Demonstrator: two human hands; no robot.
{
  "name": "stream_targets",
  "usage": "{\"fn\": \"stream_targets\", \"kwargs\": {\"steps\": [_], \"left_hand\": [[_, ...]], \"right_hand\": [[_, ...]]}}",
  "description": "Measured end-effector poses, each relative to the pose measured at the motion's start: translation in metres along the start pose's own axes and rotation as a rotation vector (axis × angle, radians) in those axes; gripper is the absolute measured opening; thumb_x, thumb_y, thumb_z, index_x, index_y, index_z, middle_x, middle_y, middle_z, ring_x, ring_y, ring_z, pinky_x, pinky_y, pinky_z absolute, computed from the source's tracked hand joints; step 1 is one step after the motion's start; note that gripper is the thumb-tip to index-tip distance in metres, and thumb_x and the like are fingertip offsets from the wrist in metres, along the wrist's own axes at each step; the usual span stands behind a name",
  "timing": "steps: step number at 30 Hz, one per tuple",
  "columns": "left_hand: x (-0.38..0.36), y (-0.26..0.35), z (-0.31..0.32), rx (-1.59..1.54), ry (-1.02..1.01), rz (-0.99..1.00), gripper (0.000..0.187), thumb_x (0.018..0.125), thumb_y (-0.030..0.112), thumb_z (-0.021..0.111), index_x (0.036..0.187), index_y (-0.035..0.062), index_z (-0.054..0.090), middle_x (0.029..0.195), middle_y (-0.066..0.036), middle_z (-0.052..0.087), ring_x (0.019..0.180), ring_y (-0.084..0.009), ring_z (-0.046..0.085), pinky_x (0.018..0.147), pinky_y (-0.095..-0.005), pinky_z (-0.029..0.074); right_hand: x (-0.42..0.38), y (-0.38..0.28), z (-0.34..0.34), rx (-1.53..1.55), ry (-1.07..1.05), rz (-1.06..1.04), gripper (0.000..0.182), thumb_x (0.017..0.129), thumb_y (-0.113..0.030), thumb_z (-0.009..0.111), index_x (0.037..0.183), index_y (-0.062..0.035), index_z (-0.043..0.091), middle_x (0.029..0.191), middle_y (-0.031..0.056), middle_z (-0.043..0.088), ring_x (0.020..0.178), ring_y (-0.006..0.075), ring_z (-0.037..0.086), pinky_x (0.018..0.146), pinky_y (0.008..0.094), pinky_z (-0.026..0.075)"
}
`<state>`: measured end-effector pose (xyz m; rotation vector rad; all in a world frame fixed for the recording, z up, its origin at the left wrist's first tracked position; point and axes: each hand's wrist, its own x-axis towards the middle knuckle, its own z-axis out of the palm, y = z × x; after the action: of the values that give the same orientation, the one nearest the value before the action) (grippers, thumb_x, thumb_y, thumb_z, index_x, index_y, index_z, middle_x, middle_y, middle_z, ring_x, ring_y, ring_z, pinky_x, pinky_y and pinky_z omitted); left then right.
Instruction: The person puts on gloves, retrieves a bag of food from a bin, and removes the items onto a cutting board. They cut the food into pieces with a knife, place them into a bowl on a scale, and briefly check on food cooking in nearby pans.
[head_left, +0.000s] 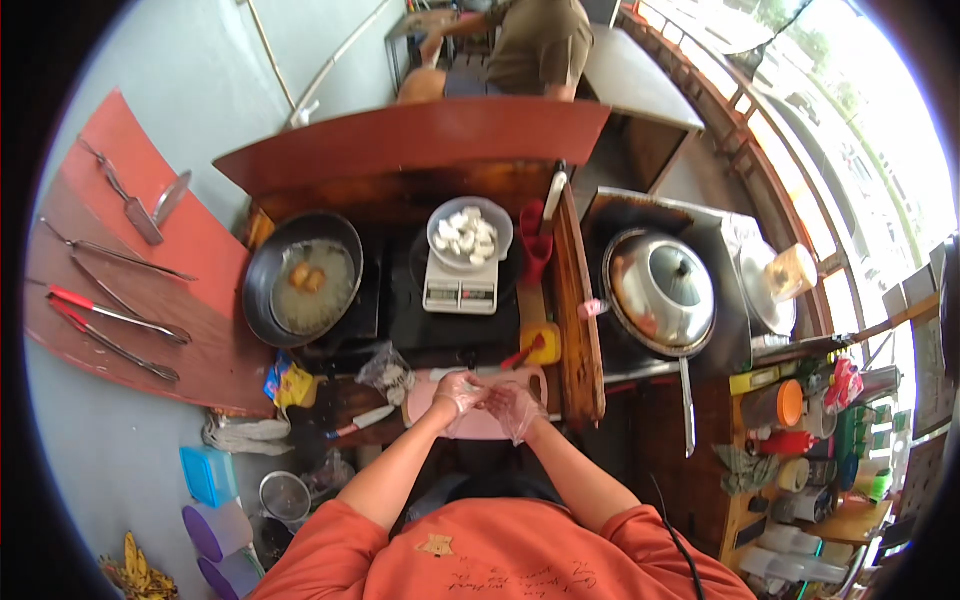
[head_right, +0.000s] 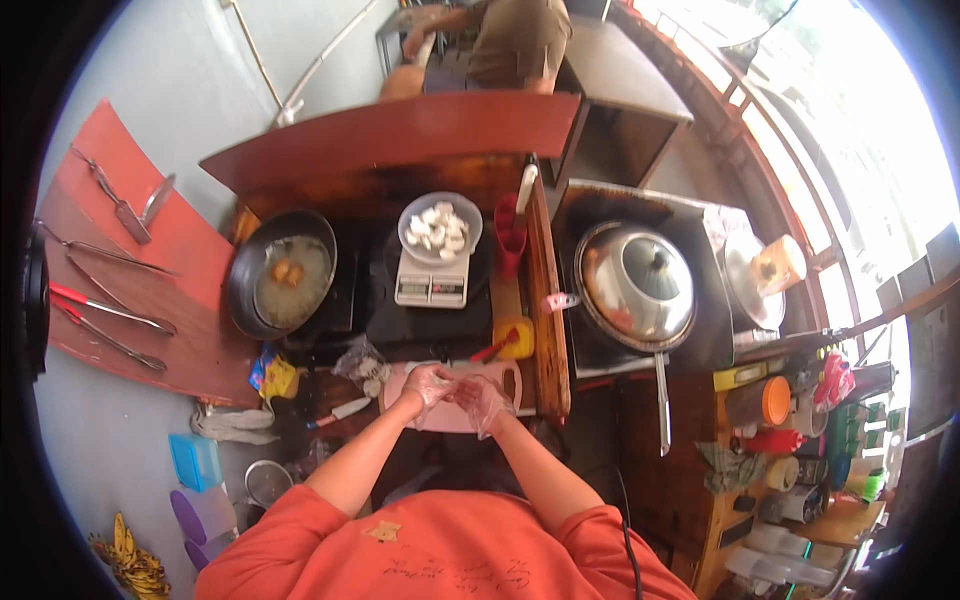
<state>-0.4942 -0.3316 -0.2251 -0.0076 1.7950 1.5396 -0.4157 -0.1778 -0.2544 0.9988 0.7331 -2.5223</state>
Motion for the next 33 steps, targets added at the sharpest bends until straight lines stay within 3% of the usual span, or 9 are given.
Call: {"fn": "stream_targets", "kwargs": {"steps": [6,10,13,15,18,25,28,30,33], "left_hand": [[0.004,0.136,-0.034,-0.076,0.082,0.291,0.013,0.082,0.001,0.074,0.09,-0.002,0.065,0.076,-0.01,0.069,0.063,-0.0175,0.068,0.056,-0.0326,0.058],[0.053,0.214,-0.051,0.305,0.176,0.398,0.016,0.078,0.001,0.074,0.092,0.0,0.066,0.077,-0.012,0.071,0.067,-0.02,0.07,0.063,-0.0361,0.059],[0.066,0.263,-0.041,0.641,0.367,0.32,0.016,0.082,0.01,0.072,0.096,0.0027,0.069,0.086,-0.015,0.073,0.076,-0.0256,0.073,0.072,-0.0387,0.06],[0.104,0.264,-0.043,1.306,0.411,0.347,0.024,0.088,0.02,0.062,0.107,0.009,0.072,0.106,-0.013,0.073,0.098,-0.0318,0.071,0.088,-0.0423,0.057],[0.094,0.277,-0.034,1.186,0.409,0.164,0.032,0.091,0.024,0.054,0.114,0.0103,0.071,0.118,-0.012,0.069,0.116,-0.0357,0.062,0.097,-0.0455,0.052],[0.08,0.272,-0.035,1.215,0.47,0.243,0.029,0.089,0.024,0.059,0.113,0.0126,0.072,0.12,-0.013,0.068,0.114,-0.0328,0.064,0.095,-0.0434,0.053],[0.045,0.268,-0.038,1.233,0.52,0.396,0.025,0.09,0.025,0.059,0.108,0.013,0.072,0.114,-0.013,0.069,0.108,-0.0324,0.066,0.091,-0.0442,0.054],[0.032,0.249,-0.048,1.06,0.692,0.624,0.023,0.087,0.018,0.062,0.106,0.0093,0.071,0.108,-0.017,0.069,0.099,-0.036,0.067,0.087,-0.0448,0.054],[-0.001,0.226,-0.053,0.783,0.815,0.733,0.016,0.086,0.019,0.066,0.097,0.0096,0.072,0.093,-0.017,0.07,0.088,-0.0363,0.068,0.077,-0.0453,0.054]], "right_hand": [[-0.036,-0.051,0.065,0.0,-0.162,-0.08,0.03,0.093,-0.025,0.058,0.106,0.0013,0.064,0.105,0.0111,0.065,0.094,0.0228,0.063,0.091,0.034,0.053],[-0.072,-0.068,0.081,-0.106,-0.127,-0.073,0.029,0.092,-0.025,0.063,0.107,-0.0002,0.065,0.104,0.0091,0.065,0.094,0.0206,0.063,0.09,0.0316,0.053],[-0.091,-0.077,0.084,-0.211,-0.121,-0.077,0.031,0.092,-0.026,0.065,0.11,-0.0012,0.066,0.107,0.009,0.066,0.096,0.0207,0.063,0.091,0.0323,0.051],[-0.109,-0.081,0.084,-0.283,-0.113,-0.079,0.032,0.091,-0.027,0.066,0.112,-0.0018,0.066,0.108,0.0089,0.066,0.098,0.0209,0.062,0.091,0.0332,0.051],[-0.143,-0.089,0.088,-0.3,-0.147,-0.144,0.034,0.091,-0.028,0.068,0.113,-0.0032,0.065,0.106,0.0054,0.065,0.096,0.0183,0.062,0.091,0.0333,0.051],[-0.165,-0.107,0.09,-0.377,-0.256,-0.138,0.054,0.09,-0.036,0.067,0.133,-0.004,0.056,0.125,0.0113,0.061,0.11,0.0254,0.058,0.098,0.0411,0.047],[-0.169,-0.111,0.104,-0.387,-0.31,-0.093,0.059,0.092,-0.041,0.064,0.138,-0.0072,0.053,0.132,0.0129,0.058,0.114,0.0281,0.058,0.1,0.0441,0.046],[-0.167,-0.112,0.112,-0.389,-0.344,-0.067,0.06,0.092,-0.045,0.062,0.139,-0.009,0.052,0.134,0.0134,0.057,0.115,0.029,0.058,0.101,0.0454,0.045],[-0.168,-0.118,0.128,-0.359,-0.44,-0.071,0.068,0.096,-0.059,0.044,0.146,-0.0123,0.044,0.138,0.0149,0.054,0.114,0.0325,0.058,0.098,0.0504,0.047]]}}
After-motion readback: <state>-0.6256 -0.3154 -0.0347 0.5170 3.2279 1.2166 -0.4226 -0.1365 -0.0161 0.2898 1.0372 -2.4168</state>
